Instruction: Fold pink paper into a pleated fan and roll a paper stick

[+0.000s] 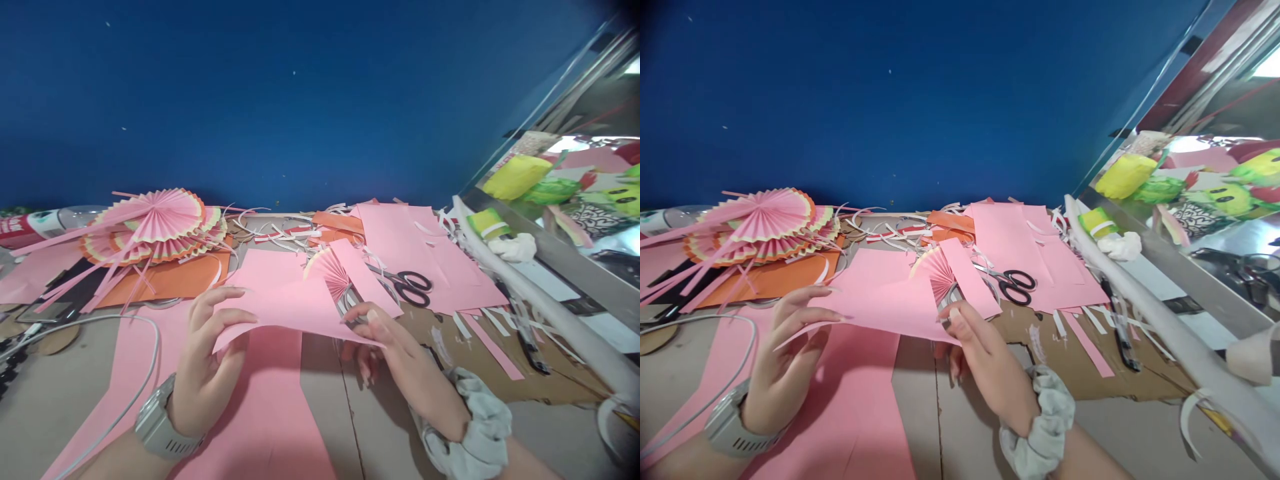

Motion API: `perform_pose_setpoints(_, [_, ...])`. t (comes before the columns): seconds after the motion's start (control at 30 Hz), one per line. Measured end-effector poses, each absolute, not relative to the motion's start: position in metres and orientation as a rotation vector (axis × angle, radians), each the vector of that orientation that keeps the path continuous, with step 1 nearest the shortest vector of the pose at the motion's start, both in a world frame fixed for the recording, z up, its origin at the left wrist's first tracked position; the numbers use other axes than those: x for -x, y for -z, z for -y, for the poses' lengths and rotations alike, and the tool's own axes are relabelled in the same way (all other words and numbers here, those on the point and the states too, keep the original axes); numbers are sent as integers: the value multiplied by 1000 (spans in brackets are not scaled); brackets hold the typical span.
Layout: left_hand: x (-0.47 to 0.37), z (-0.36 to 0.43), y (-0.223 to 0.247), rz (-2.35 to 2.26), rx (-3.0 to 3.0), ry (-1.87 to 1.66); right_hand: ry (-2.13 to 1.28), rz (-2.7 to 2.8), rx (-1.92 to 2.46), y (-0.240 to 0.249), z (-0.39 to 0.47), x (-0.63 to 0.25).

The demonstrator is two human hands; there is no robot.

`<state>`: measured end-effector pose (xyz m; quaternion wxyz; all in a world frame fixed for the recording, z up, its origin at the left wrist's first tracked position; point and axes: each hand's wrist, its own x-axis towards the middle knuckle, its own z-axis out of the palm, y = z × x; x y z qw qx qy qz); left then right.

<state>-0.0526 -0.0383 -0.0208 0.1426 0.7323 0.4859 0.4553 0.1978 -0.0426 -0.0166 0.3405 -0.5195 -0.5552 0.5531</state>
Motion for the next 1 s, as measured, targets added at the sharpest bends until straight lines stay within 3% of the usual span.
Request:
perform_pose_setpoints(0.1, [53, 38, 20, -1242, -2088, -1230, -1510, 1338, 1347, 12, 39, -199])
perform_pose_setpoints(0.3, [49, 39, 14, -1035, -2022, -925, -1327, 1531, 1398, -1, 36, -197])
perform_pose_setpoints(0.53, [51, 31, 27, -1126, -1415, -1203, -1185, 2024, 1355, 9, 42, -194])
perform_pose_setpoints(0.6, [51, 27, 34, -1314, -1662, -1145, -1047, 2173, 1345, 13, 44, -194])
perform_pose_setpoints(0.8, [40, 36, 46, -1639, -2461, -454, -513, 2242, 1541, 20, 36, -200])
perform_pose_setpoints(1.0, [36, 63, 37, -1754, -2658, -310, -640, 2450, 1343, 18, 39, -193])
